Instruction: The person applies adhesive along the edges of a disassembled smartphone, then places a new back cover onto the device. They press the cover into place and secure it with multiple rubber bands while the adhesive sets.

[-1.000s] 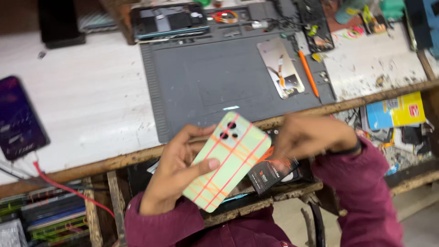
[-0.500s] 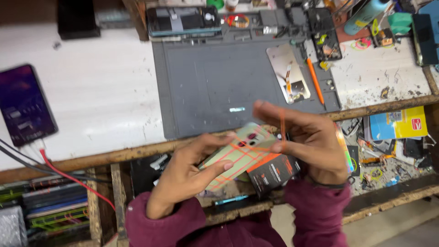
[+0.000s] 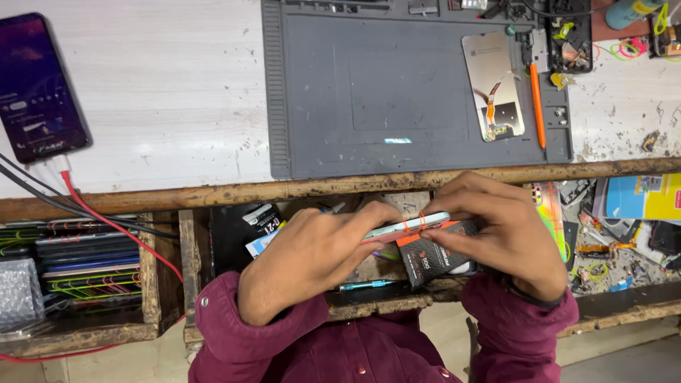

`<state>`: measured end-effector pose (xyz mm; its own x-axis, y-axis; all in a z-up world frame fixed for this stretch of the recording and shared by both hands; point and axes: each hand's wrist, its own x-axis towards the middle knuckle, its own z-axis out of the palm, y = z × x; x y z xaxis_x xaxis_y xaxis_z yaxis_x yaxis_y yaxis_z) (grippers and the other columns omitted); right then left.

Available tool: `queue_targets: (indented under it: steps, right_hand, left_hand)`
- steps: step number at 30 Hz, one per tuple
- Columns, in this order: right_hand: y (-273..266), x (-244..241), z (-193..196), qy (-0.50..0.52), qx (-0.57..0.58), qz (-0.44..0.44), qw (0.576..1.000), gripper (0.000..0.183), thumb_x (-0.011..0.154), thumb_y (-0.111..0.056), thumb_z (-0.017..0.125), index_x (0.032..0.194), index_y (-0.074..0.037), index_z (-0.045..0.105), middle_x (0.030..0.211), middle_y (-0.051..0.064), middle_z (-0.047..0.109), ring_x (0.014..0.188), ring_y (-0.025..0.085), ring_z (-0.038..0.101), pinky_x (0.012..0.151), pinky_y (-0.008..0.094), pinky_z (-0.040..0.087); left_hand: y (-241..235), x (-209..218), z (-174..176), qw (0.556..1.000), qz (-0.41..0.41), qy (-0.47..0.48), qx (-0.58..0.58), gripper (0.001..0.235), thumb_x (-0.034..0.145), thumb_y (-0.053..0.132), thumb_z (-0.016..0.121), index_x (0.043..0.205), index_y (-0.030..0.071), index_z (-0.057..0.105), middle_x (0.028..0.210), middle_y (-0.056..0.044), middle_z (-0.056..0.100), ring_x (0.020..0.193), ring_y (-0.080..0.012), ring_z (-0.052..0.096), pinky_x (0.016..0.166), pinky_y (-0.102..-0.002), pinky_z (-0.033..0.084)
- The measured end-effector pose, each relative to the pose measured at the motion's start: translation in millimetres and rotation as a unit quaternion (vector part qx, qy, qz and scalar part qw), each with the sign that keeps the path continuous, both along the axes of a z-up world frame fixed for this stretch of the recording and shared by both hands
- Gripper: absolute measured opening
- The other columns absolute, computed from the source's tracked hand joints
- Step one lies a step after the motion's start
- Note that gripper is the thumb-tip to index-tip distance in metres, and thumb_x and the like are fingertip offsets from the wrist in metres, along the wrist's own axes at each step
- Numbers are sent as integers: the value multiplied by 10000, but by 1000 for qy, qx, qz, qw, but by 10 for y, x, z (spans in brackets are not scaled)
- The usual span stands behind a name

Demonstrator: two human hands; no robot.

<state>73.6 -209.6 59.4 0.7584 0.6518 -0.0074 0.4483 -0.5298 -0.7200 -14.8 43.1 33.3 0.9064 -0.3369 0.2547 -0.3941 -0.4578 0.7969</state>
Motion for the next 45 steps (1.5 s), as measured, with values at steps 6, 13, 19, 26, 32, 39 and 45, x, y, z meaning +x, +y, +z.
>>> queue_targets:
  steps: [6,13,19,26,32,39,45]
  right_hand:
    - [-51,-51,-66,-24,84,-12,996,256,809,-29,786,1060,5,753,1049,117,775,938,179,775,773,272,624]
    - [-35,131,-396,144,402,-8,904,662,934,-380,815,1375,50,574,1235,165,709,1094,203,720,976,323,587]
    - [-68,233,-622,94,384,-23,918,755,949,-512,768,1380,87,607,1287,151,699,1189,187,674,1058,310,532]
    - [-1,253,-590,114,380,-35,917,703,973,-463,745,1393,81,601,1260,141,704,1102,161,689,903,277,582]
    - [233,198,-565,169,370,-68,911,681,1003,-299,663,1549,22,412,1371,166,644,1058,210,718,856,320,617]
    - [541,68,-821,153,328,-12,932,918,871,-164,738,1631,-5,248,1448,210,488,1281,250,535,1059,407,474]
    - [396,139,-736,417,532,54,735,778,927,-317,692,1552,25,379,1524,220,495,1271,339,586,1059,499,507]
  left_hand:
    - [59,-73,-122,999,43,-23,-17,314,960,206,713,1238,99,615,765,-103,716,610,-285,699,513,-373,518]
    - [-2,190,-384,874,-16,235,-425,438,975,180,746,1346,-43,679,1084,-162,796,856,-150,759,770,-265,627]
    - [-29,271,-515,753,-24,365,-547,490,951,167,719,1339,-117,624,1064,-173,766,860,-142,762,759,-274,635]
    - [-35,307,-538,732,-28,378,-567,456,978,141,694,1344,-121,618,1056,-167,763,843,-148,762,737,-289,640]
    - [-124,327,-552,779,94,252,-566,454,976,128,672,1353,-107,578,1121,-212,731,917,-215,745,780,-335,635]
    - [-408,157,-340,955,137,-38,-262,539,1084,331,533,1506,-3,497,1511,-211,554,1395,-330,567,1148,-428,471]
    - [-368,221,-259,945,238,-168,-148,498,1040,281,637,1464,44,527,1489,-170,582,1357,-303,590,1076,-390,523]
